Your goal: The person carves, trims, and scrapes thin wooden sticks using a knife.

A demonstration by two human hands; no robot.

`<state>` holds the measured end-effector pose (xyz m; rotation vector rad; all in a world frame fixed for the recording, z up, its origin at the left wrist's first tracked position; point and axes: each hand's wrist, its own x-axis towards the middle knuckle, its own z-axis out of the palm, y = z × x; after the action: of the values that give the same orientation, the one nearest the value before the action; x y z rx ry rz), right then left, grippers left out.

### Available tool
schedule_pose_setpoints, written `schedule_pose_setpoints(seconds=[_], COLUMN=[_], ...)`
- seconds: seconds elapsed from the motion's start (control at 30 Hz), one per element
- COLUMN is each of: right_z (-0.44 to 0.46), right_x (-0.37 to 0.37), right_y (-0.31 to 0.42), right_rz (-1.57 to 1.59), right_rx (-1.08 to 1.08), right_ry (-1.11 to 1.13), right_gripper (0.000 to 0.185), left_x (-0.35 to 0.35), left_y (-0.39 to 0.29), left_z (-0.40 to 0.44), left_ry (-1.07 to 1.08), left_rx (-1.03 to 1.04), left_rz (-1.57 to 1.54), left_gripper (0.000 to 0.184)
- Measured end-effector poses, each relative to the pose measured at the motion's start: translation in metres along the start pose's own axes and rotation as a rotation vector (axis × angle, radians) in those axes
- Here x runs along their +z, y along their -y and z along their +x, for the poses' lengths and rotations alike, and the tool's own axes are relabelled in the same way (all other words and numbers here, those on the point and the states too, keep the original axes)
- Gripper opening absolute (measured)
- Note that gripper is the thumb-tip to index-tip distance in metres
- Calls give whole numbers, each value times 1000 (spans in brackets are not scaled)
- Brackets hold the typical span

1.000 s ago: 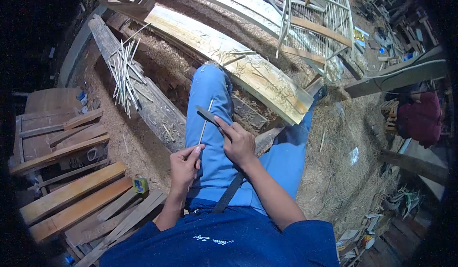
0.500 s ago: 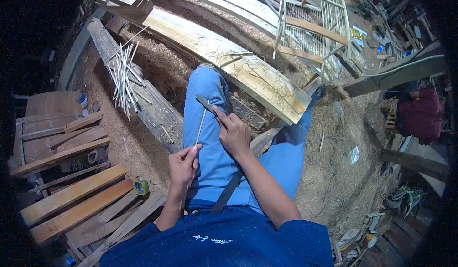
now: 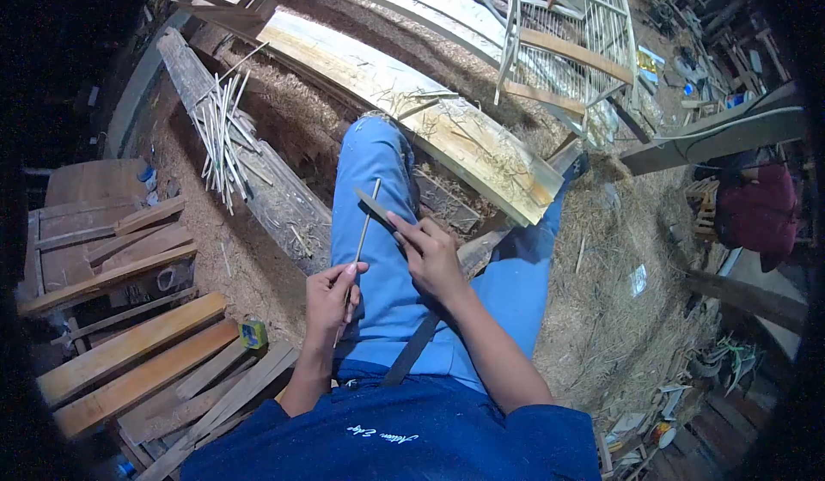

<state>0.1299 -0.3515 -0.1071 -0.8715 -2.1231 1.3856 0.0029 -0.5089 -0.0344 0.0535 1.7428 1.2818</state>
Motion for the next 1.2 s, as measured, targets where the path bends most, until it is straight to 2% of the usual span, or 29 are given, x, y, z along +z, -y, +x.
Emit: schedule_pose_setpoints(seconds=[0.07, 0.2, 0.3, 0.47, 0.67, 0.9, 0.97, 1.07, 1.2], right_z=[2, 5, 10, 16, 13, 22, 30, 38, 61], right_x=[0, 0, 3, 4, 10, 17, 17, 23, 15], right_y=[6, 9, 1, 14, 15, 18, 16, 6, -7], right_rz=[40, 39, 30, 34, 68, 22, 93, 10, 33], right_rx=[-95, -77, -157, -98, 16, -9, 110, 5, 85], right_ry=[-107, -117, -152, -209, -163, -204, -233, -269, -322], right_gripper=[42, 42, 38, 23, 22, 19, 18, 14, 12], left_x=[-1, -2, 0, -1, 1, 1, 2, 2, 2], left_y=[-1, -4, -3, 3, 3, 8, 9, 8, 13], left_z=[1, 2, 2, 5, 5, 7, 5, 5, 0], left_ry=[25, 51, 48, 30, 11, -4, -7, -33, -17], left_rx=[9, 5, 19, 42, 43, 84, 85, 85, 75], left_rz=[11, 53, 67, 51, 31, 7, 33, 23, 42], left_gripper=[29, 30, 30, 29, 28, 27, 28, 28, 28])
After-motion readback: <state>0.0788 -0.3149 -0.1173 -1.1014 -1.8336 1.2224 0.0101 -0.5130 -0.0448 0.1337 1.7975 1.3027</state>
